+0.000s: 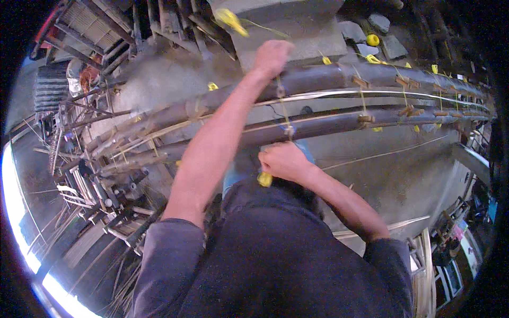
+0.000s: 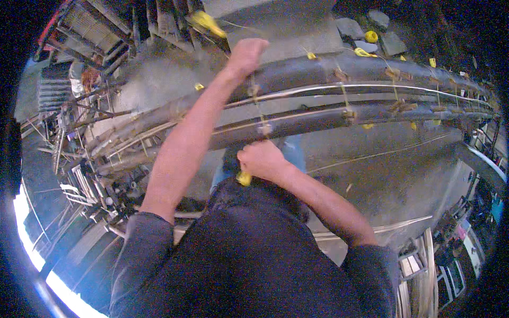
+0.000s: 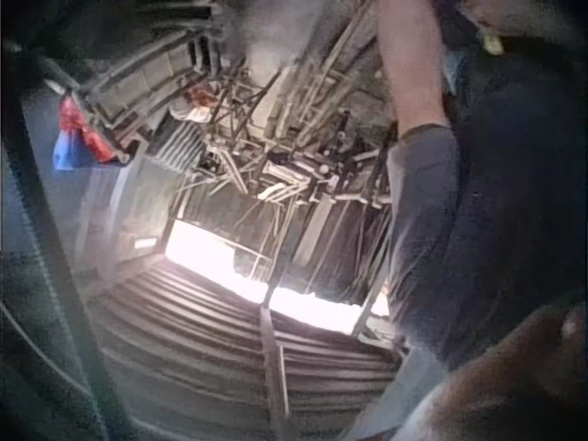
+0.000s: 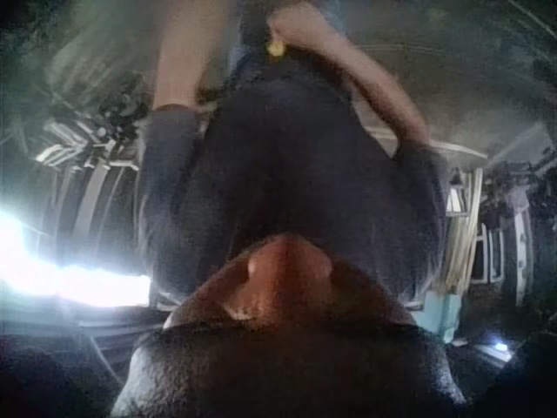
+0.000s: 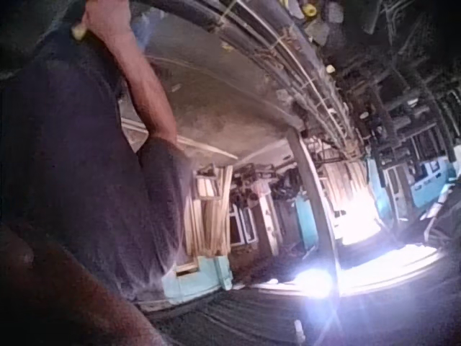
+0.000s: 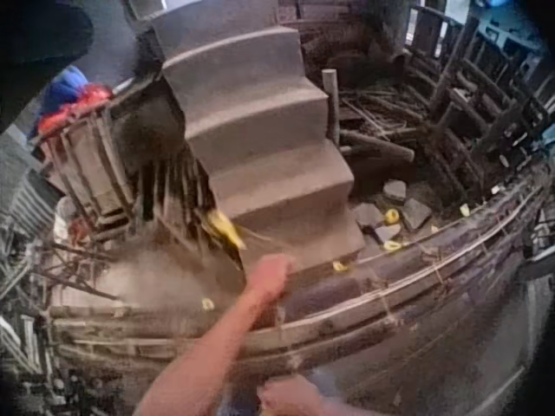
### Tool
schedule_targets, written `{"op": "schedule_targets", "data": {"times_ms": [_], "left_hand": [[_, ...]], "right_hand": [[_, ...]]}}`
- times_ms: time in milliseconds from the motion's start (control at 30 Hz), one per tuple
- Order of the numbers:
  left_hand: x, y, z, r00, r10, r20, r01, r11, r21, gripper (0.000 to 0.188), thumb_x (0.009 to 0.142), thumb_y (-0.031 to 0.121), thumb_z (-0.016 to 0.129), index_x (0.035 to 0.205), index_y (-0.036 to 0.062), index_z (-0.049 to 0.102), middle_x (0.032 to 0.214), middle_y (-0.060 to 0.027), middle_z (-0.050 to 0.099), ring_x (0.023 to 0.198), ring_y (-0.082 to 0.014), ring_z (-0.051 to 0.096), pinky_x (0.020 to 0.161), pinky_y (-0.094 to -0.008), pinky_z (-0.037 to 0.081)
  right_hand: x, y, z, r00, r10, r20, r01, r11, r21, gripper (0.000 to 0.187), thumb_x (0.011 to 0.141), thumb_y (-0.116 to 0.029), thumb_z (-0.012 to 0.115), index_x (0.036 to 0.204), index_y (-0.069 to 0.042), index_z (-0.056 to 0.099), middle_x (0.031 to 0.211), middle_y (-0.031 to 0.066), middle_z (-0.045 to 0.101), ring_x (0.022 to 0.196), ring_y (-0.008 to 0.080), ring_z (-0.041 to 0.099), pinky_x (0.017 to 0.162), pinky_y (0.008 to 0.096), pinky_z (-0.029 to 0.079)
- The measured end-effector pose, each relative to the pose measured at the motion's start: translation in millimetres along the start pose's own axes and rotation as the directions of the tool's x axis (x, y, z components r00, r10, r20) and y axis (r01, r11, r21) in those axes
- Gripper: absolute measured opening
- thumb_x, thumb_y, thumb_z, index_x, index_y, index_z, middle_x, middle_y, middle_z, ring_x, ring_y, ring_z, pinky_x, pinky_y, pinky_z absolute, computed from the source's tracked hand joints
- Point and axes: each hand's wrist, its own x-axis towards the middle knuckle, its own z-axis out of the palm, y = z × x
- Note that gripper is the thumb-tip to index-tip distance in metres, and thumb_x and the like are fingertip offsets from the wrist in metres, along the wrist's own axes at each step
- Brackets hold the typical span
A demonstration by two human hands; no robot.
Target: The person repeatedly ties yellow rope around long bamboo poles laid on a wooden rack in a workshop. They pull the rope, wrap it around the poles, and secure it with knots at regular intervals. The person occasionally walks along the rack to reach different sections.
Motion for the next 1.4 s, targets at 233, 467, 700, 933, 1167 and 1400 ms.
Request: {"op": "schedule_targets", "data": {"times_ms": [233, 467, 700, 933, 1167, 1400], "left_hand": [[-39.5, -66.2, -158.2, 0.987, -0.151, 0.051, 0.144, 0.983, 0.118, 0.040, 0.093, 0.043, 0.052, 0.113, 0.0103, 0.065, 0.101, -0.0132, 0.069, 0.094, -0.0294, 0.066, 0.084, -0.0398, 0.050], [-193.7, -60.9, -179.3, 0.989, -0.121, 0.084, 0.130, 0.985, -0.115, 0.029, 0.092, 0.028, 0.057, 0.110, 0.0065, 0.064, 0.103, -0.0146, 0.068, 0.097, -0.0309, 0.064, 0.085, -0.0386, 0.049], [-227.1, -53.1, -111.9, 0.893, -0.109, -0.436, 0.029, 0.982, -0.187, 0.018, 0.081, 0.021, 0.069, 0.094, 0.0088, 0.067, 0.087, -0.0127, 0.067, 0.083, -0.0315, 0.064, 0.075, -0.0435, 0.048], [-216.2, -44.8, -125.7, 0.946, 0.047, -0.321, -0.012, 0.994, 0.110, 0.014, 0.081, 0.022, 0.068, 0.081, 0.0089, 0.069, 0.071, -0.0111, 0.066, 0.067, -0.0301, 0.064, 0.062, -0.0423, 0.046], [-223.8, -46.8, -128.9, 0.959, -0.020, -0.284, 0.055, 0.991, 0.118, 0.015, 0.086, 0.023, 0.063, 0.084, 0.0094, 0.070, 0.079, -0.0080, 0.068, 0.076, -0.0249, 0.065, 0.070, -0.0382, 0.046], [-162.4, -1.2, -168.2, 0.962, -0.251, -0.109, 0.201, 0.918, -0.343, 0.021, 0.090, 0.021, 0.058, 0.076, 0.0052, 0.060, 0.065, -0.0067, 0.052, 0.062, -0.0157, 0.054, 0.059, -0.0319, 0.042]], "right_hand": [[-16.7, -78.9, -4.2, 0.910, 0.401, 0.106, -0.038, -0.175, 0.984, 0.031, 0.087, -0.024, 0.061, 0.109, -0.002, 0.056, 0.092, 0.0088, 0.063, 0.062, 0.0202, 0.057, 0.063, 0.0291, 0.047], [51.9, -112.3, 12.8, 0.832, 0.488, -0.264, -0.287, 0.785, 0.549, 0.019, 0.091, -0.020, 0.060, 0.088, -0.003, 0.066, 0.080, 0.0089, 0.063, 0.073, 0.0249, 0.060, 0.065, 0.0386, 0.047], [220.6, -159.7, -161.3, 0.935, -0.355, -0.022, 0.351, 0.930, -0.107, 0.027, 0.091, -0.015, 0.054, 0.116, -0.005, 0.061, 0.106, 0.0209, 0.062, 0.098, 0.0303, 0.064, 0.082, 0.0389, 0.051], [232.3, -17.0, -88.1, 0.820, 0.546, -0.171, -0.318, 0.683, 0.658, 0.028, 0.092, -0.029, 0.055, 0.097, -0.003, 0.062, 0.097, 0.0135, 0.064, 0.098, 0.0258, 0.060, 0.085, 0.0391, 0.047], [106.1, -106.8, 8.1, 0.992, 0.098, -0.074, -0.061, 0.915, 0.400, 0.025, 0.088, -0.029, 0.058, 0.076, -0.007, 0.059, 0.067, 0.0136, 0.062, 0.065, 0.0320, 0.062, 0.070, 0.0423, 0.052], [93.1, -103.4, 9.3, 0.889, 0.013, -0.457, 0.173, 0.915, 0.364, 0.009, 0.083, -0.013, 0.058, 0.090, -0.009, 0.063, 0.091, 0.0116, 0.065, 0.092, 0.0291, 0.065, 0.078, 0.0408, 0.053]]}}
